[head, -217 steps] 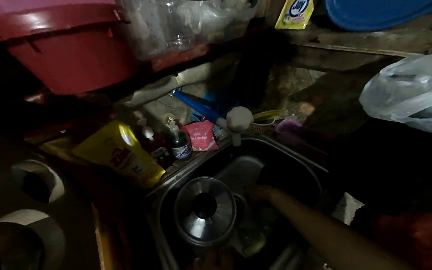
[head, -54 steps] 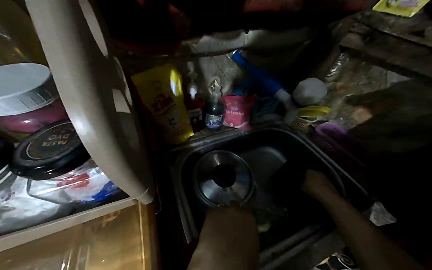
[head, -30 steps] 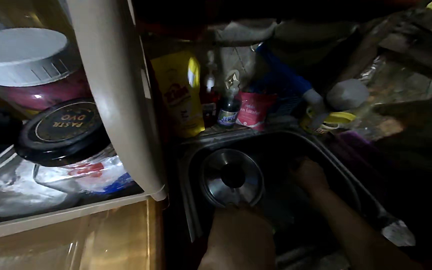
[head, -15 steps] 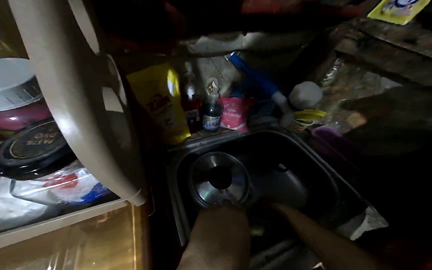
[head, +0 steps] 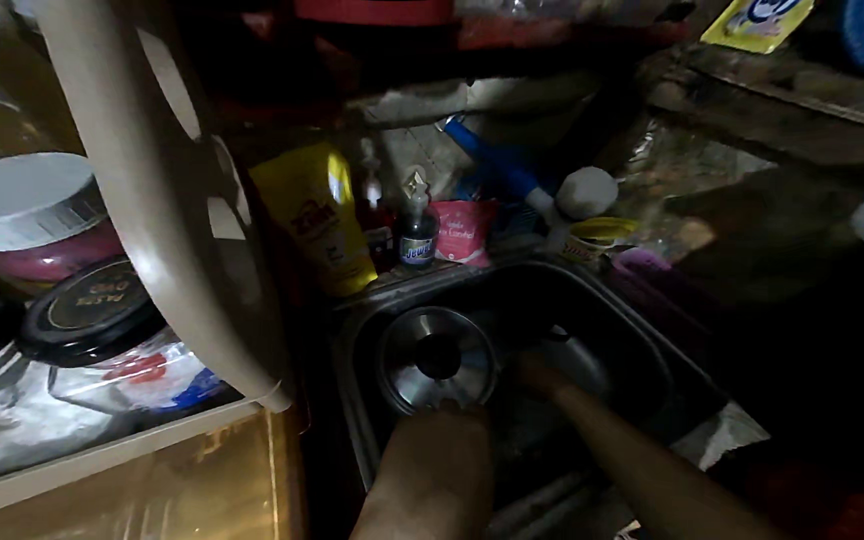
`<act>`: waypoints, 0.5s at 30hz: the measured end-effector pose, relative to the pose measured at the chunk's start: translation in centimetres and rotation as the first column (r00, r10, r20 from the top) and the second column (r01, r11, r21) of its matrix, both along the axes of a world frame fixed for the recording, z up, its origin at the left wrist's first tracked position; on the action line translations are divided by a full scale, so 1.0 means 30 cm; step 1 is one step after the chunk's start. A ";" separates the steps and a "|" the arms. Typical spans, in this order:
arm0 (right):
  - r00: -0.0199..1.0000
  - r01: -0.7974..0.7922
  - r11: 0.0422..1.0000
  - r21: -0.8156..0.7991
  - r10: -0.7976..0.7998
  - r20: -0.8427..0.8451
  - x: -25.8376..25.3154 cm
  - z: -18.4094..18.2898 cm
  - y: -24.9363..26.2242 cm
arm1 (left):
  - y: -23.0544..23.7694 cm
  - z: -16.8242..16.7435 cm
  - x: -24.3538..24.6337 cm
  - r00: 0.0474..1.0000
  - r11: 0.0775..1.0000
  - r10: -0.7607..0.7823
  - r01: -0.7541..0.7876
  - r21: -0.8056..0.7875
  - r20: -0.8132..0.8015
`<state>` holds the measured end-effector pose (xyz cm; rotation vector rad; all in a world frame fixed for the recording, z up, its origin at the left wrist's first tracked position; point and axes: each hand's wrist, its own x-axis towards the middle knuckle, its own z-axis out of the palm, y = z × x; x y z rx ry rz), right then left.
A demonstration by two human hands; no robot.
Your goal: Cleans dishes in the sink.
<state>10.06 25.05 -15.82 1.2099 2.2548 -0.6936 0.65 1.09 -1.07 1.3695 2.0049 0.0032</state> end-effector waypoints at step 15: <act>0.962 -0.163 0.973 -0.162 0.193 0.191 0.072 0.021 -0.083 | -0.068 -0.242 -0.049 0.909 0.658 -0.059 0.346 0.669 -0.412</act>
